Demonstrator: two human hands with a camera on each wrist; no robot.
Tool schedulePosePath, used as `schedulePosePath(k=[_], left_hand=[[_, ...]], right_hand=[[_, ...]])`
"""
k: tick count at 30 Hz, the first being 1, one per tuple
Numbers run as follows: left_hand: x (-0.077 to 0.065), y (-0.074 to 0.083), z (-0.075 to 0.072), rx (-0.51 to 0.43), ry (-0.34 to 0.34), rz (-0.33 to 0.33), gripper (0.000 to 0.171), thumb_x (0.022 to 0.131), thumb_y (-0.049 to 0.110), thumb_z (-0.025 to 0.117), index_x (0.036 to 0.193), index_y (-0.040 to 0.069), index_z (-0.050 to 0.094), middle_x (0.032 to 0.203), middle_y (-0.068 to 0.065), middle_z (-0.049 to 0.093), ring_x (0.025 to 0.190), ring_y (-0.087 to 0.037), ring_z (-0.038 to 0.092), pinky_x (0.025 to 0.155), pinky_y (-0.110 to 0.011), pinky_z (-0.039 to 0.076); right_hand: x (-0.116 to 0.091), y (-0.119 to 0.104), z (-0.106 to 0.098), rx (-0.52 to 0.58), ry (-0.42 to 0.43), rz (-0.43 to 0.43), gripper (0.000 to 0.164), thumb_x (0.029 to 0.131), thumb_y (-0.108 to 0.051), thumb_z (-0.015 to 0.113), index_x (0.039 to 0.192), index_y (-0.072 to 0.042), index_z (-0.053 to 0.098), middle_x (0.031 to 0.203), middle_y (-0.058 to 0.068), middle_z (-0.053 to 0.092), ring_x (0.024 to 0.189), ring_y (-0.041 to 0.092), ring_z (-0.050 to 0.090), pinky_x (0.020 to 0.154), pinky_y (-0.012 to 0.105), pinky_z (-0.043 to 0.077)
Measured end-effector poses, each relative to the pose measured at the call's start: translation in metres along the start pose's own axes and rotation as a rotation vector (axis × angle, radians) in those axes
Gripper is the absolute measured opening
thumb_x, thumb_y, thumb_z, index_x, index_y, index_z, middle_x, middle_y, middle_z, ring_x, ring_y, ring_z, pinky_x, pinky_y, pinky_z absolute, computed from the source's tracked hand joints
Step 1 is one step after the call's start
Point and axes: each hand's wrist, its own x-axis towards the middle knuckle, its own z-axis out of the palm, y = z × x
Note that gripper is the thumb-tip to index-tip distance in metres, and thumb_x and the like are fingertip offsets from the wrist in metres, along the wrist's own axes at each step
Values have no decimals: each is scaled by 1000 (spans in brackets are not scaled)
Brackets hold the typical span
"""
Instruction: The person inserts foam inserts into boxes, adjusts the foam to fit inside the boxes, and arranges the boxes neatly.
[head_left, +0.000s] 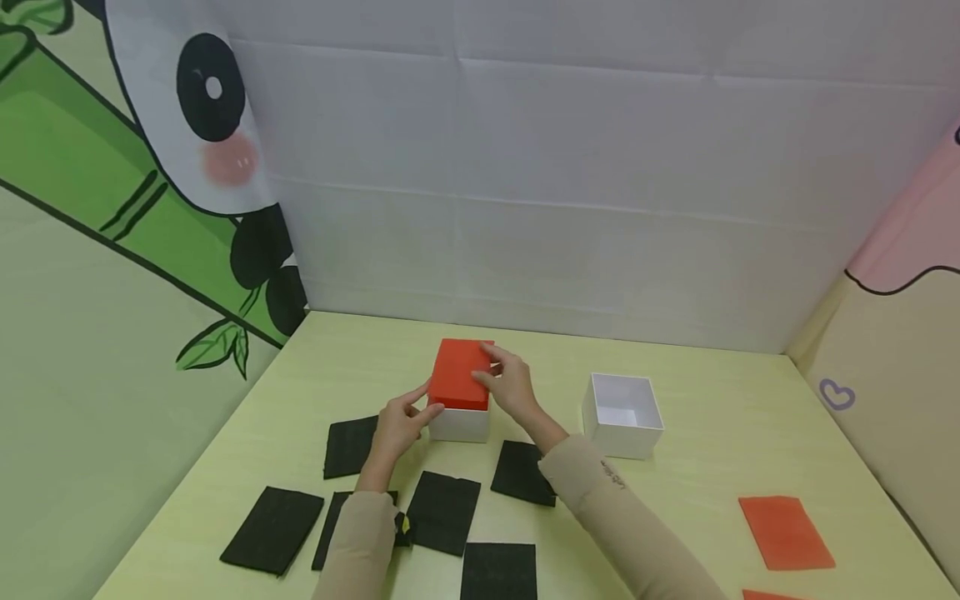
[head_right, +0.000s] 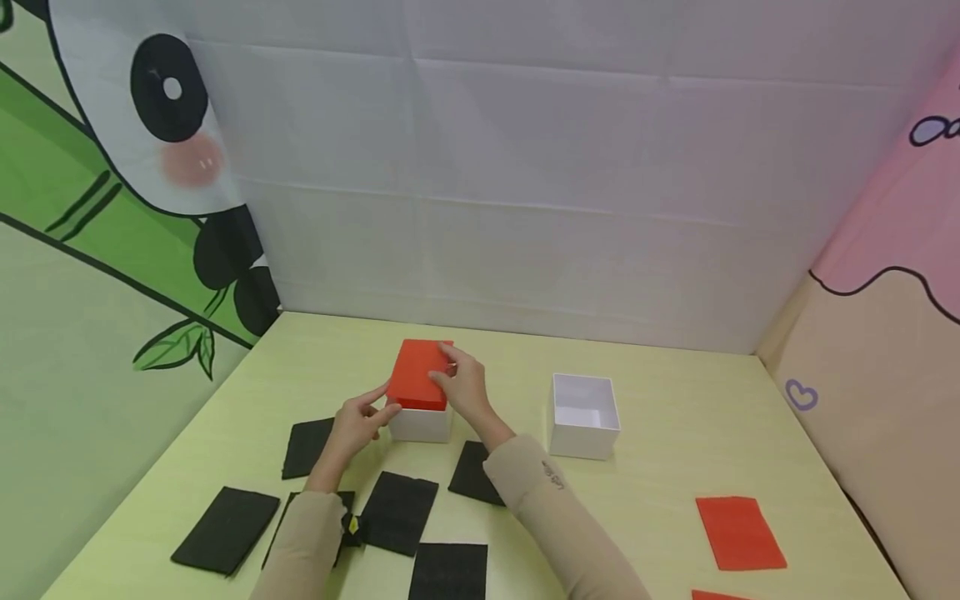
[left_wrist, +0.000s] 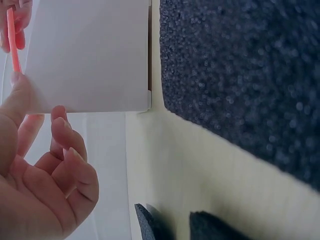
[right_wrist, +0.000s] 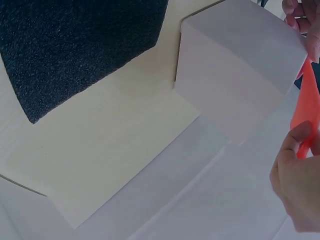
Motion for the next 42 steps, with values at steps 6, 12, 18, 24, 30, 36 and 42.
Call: schedulePosePath(k=[6,12,18,24,30,36,42], left_hand=[[-2,0,0,-13,-3,29,62,78,35,67,131,11,46,62,-12,52,48,-14,42,45,-26,32],[-2,1,-1,-6,3,10,58,79,32,67,131,18,47,62,-12,51,49,-15,42,46,-26,32],[-1,-1,-2,-3,6,2,57,79,31,67,131,20,47,58,-6,48,49,-16,42,46,-26,32],[-1,-2,-1,-3,0,16,57,79,32,66,131,20,47,56,-4,46,47,-15,42,45,-26,31],[-1,-2,-1,2,3,20,57,80,31,66,132,20,47,56,-3,45,47,-15,42,45,-26,31],[-1,-1,-1,5,2,7,56,79,32,66,131,21,47,57,-4,46,48,-15,42,45,-26,31],[0,-2,0,11,3,10,57,79,32,66,132,21,46,58,-3,46,48,-15,42,45,-26,31]], right_hand=[[0,4,4,-93,-25,-31,48,77,2,66,123,3,52,105,17,59,77,24,55,57,23,46],[-2,6,3,-126,-57,-25,50,78,3,65,125,3,49,98,17,59,77,26,55,58,23,45],[-2,6,5,-138,-77,-14,52,78,2,65,126,4,46,92,16,57,78,24,53,62,26,46],[-2,11,8,-150,-65,51,50,79,-2,66,124,5,46,92,14,56,79,21,50,64,25,44],[-1,19,7,-261,-68,-36,42,78,-6,69,116,3,56,82,9,56,79,25,49,66,28,40],[-1,21,8,-315,-99,-24,48,76,-14,72,118,4,56,80,12,50,74,22,42,62,26,35],[0,22,10,-317,-123,27,51,75,-16,73,119,4,55,83,11,49,77,21,42,62,25,36]])
